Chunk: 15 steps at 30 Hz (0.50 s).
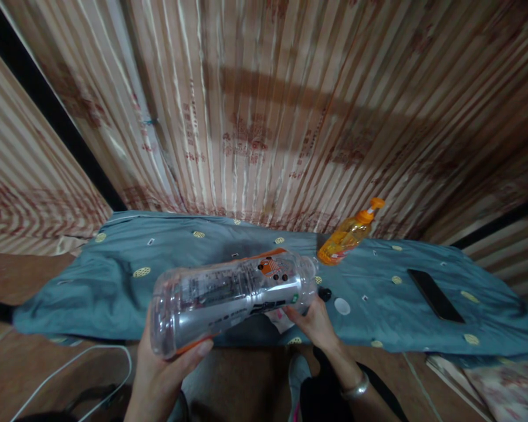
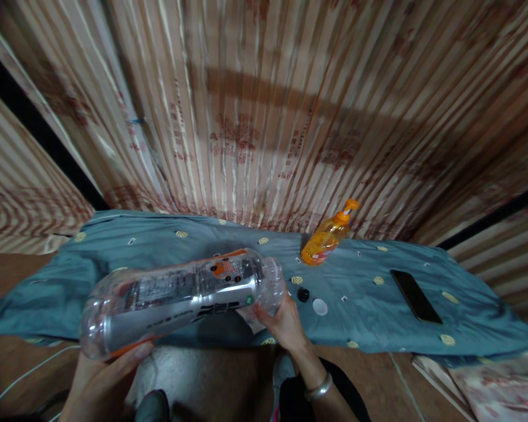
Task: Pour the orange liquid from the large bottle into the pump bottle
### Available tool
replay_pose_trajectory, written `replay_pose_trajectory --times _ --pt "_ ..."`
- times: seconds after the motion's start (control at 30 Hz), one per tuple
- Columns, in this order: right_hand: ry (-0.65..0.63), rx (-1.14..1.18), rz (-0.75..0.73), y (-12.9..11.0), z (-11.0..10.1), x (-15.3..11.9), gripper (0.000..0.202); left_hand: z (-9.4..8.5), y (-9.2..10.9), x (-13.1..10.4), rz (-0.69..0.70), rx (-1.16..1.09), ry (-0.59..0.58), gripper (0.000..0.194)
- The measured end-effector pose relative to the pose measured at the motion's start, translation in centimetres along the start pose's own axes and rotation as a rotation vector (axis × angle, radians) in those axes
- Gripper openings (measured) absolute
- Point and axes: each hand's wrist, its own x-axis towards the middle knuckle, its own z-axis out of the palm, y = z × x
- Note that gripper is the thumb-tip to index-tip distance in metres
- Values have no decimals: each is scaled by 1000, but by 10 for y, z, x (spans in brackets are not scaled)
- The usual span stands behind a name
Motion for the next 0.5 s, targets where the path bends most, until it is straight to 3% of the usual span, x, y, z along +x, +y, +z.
replay_pose_trajectory --times 0.5 --pt "-7 -1 34 2 1 -1 30 8 11 -5 -23 -7 39 92"
